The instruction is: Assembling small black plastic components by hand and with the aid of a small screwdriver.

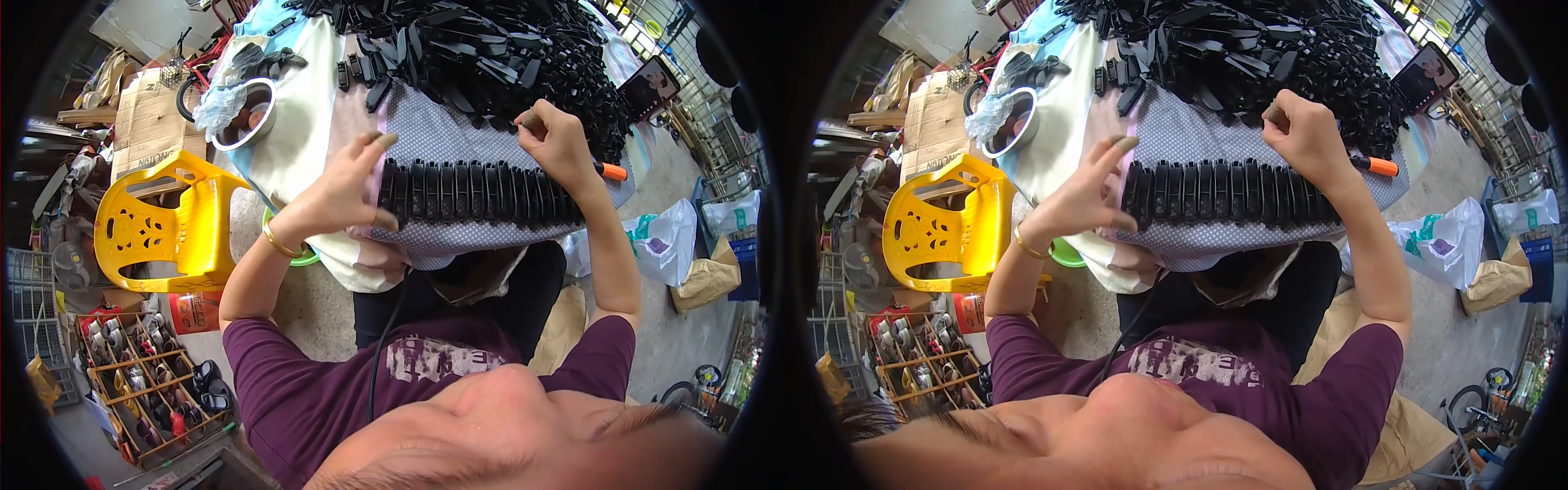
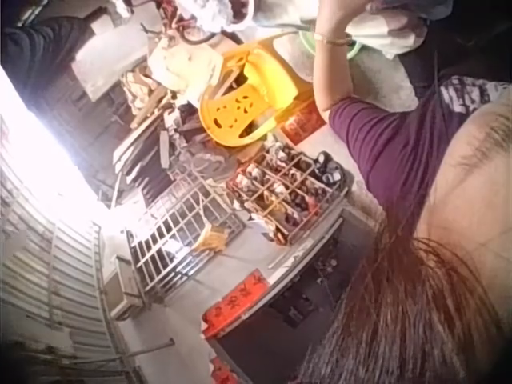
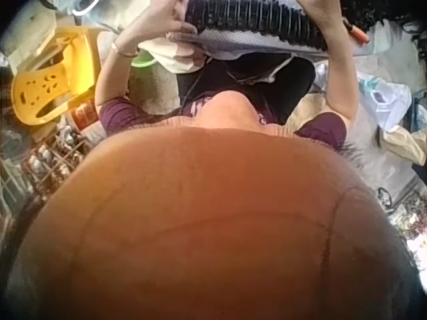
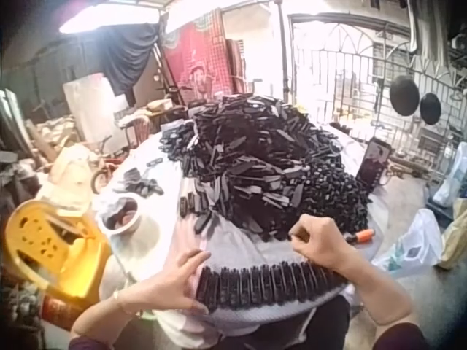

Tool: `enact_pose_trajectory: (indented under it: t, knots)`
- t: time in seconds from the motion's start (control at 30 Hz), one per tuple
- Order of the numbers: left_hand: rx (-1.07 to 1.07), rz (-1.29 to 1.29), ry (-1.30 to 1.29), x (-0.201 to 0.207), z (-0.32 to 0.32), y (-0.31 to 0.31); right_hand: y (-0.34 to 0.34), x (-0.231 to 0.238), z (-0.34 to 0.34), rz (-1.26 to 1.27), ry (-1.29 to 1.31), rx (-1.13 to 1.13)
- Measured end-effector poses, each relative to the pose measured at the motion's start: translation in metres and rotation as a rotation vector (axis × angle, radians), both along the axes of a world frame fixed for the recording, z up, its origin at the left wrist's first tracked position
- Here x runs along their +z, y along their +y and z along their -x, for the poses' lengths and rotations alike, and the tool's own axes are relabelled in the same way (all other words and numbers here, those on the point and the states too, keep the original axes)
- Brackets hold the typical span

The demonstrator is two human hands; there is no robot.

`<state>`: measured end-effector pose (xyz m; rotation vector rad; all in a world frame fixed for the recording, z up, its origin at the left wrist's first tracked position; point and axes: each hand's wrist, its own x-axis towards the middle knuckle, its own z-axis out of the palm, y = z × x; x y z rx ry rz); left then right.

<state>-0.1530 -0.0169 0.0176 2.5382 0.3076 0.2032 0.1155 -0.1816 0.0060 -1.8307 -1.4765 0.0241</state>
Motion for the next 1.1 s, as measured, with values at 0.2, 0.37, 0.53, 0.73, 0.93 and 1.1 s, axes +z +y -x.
enact_pose_trajectory:
  t: [0.2, 0.37, 0.53, 0.73, 0.93, 1.1]
  knots:
    - [-0.029, -0.092, 0.061, -0.006, -0.002, -0.019, -0.01, 0.003, 0.014, 0.009, 0.061, 0.013]
    - [0.064, 0.044, 0.027, -0.012, -0.004, -0.015, -0.018, 0.006, 0.028, -0.011, 0.091, 0.068]
    - [-0.02, -0.092, -0.042, -0.015, -0.005, -0.011, -0.026, 0.009, 0.038, -0.017, 0.092, 0.107]
    - [-0.078, 0.096, 0.07, -0.006, -0.015, 0.002, -0.038, 0.01, 0.047, 0.023, 0.107, 0.128]
    - [-0.115, -0.065, 0.029, -0.012, -0.011, 0.002, -0.042, 0.007, 0.05, -0.014, 0.061, 0.177]
    - [-0.11, -0.014, 0.054, -0.01, -0.01, 0.0, -0.044, 0.008, 0.051, -0.071, 0.055, 0.189]
